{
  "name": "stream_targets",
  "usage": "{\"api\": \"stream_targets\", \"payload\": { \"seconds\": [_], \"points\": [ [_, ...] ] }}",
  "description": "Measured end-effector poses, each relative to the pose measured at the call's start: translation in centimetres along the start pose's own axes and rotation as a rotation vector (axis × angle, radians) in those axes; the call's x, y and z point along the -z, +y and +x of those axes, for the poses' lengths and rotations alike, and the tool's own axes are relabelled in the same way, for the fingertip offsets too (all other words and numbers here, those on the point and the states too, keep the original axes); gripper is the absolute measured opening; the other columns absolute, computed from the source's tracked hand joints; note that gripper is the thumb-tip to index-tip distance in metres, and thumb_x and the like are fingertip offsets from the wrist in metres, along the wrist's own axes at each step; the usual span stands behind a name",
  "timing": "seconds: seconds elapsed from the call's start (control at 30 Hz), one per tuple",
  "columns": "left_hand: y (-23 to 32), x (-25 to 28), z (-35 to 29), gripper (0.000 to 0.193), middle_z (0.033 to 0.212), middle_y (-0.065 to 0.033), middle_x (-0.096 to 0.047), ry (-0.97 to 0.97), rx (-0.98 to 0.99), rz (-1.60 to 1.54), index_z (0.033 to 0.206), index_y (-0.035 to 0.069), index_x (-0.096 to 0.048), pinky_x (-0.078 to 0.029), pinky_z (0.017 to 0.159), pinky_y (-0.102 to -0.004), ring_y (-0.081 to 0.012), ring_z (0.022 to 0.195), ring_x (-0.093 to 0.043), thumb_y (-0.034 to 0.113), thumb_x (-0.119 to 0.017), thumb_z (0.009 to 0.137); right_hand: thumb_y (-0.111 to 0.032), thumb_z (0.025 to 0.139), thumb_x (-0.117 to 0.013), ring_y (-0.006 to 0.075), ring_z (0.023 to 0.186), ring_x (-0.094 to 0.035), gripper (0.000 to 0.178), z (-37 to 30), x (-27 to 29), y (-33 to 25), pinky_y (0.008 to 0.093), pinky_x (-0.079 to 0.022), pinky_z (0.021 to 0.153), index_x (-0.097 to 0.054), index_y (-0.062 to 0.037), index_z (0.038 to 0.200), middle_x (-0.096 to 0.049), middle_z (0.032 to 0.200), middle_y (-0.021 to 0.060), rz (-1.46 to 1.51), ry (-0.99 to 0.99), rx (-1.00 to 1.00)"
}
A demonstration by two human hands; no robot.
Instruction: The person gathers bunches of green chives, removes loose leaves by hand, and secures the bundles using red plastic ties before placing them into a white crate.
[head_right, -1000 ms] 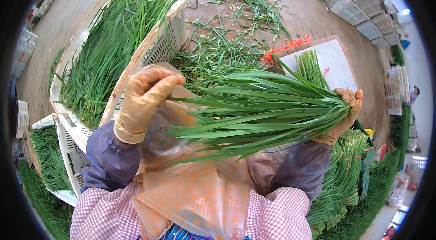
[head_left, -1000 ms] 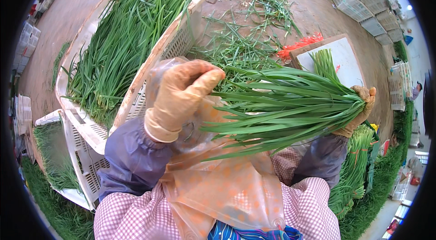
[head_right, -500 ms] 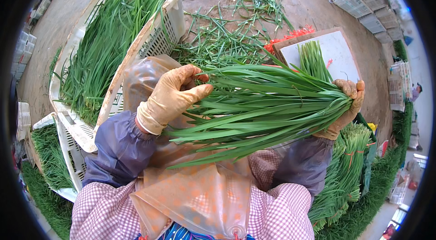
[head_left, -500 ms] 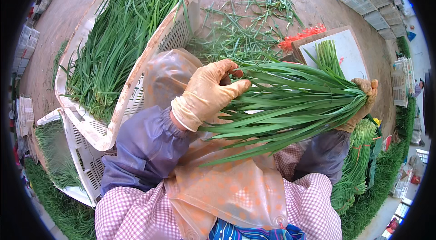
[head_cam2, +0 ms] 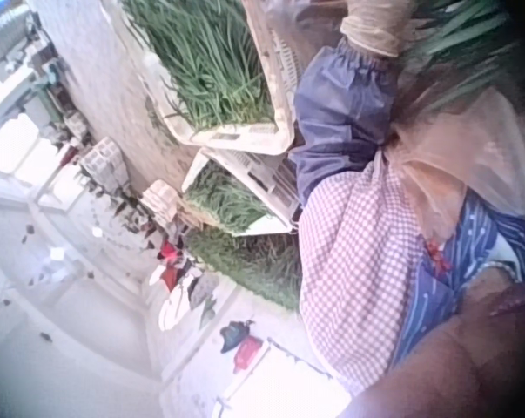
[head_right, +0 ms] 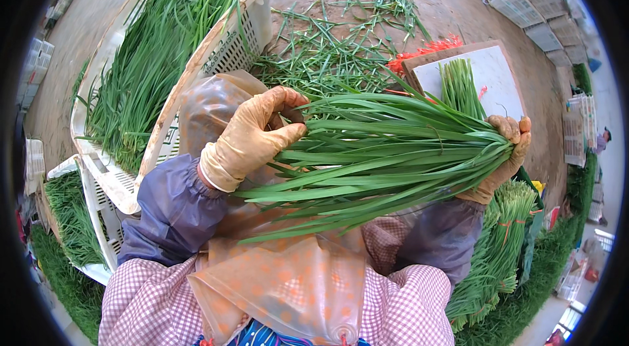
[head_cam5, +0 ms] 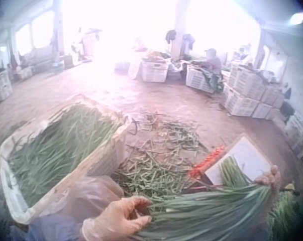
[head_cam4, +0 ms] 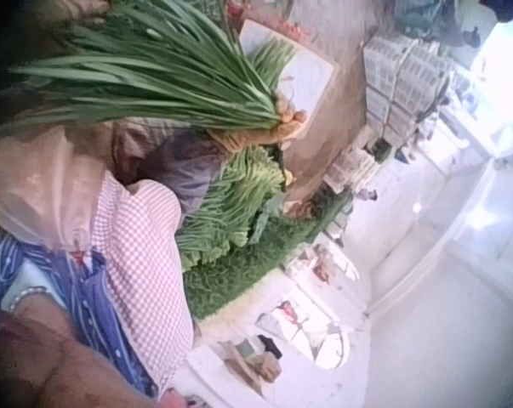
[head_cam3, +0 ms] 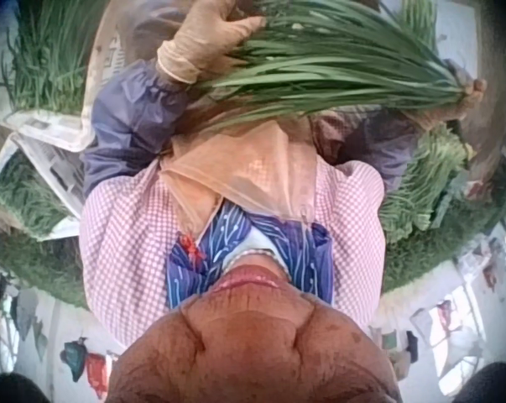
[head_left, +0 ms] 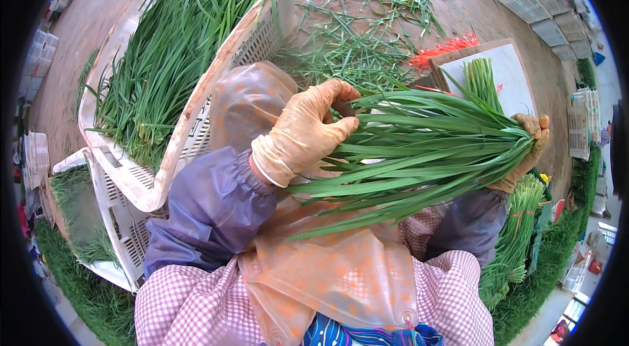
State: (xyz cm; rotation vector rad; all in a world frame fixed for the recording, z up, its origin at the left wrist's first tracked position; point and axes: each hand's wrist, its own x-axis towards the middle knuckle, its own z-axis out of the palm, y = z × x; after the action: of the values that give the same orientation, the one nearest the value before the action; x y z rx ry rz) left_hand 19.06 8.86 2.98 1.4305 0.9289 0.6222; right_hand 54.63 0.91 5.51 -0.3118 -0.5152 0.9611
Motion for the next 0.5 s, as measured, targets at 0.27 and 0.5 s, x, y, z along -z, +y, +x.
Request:
{"api": "stream_targets", "payload": {
  "seconds": [0.27,0.5],
  "points": [
    [0.4,0.1,0.1,0.033,0.097,0.0025,-0.061,-0.141,0.128,-0.306,0.114,0.002,-0.060,-0.046,0.071,-0.0194,-0.0025,0.080,-0.053,0.003,-0.068,0.082,-0.016,0.090,-0.064,0.0133,0.078,-0.051,0.021,-0.4,-1.0,0.9,0.0275,-0.045,0.082,-0.061,-0.0022,0.105,-0.055,0.078,0.0006,-0.055,0.053,0.007],
    [1.1,0.0,0.3,0.024,0.088,0.0049,-0.059,-0.184,0.162,-0.304,0.109,0.003,-0.062,-0.044,0.069,-0.0192,-0.0020,0.078,-0.051,0.009,-0.065,0.086,-0.016,0.090,-0.064,0.0134,0.079,-0.052,0.021,-0.2,-0.8,1.1,0.0281,-0.046,0.081,-0.061,-0.0023,0.105,-0.056,0.078,0.0012,-0.101,0.031,-0.011]
  ]
}}
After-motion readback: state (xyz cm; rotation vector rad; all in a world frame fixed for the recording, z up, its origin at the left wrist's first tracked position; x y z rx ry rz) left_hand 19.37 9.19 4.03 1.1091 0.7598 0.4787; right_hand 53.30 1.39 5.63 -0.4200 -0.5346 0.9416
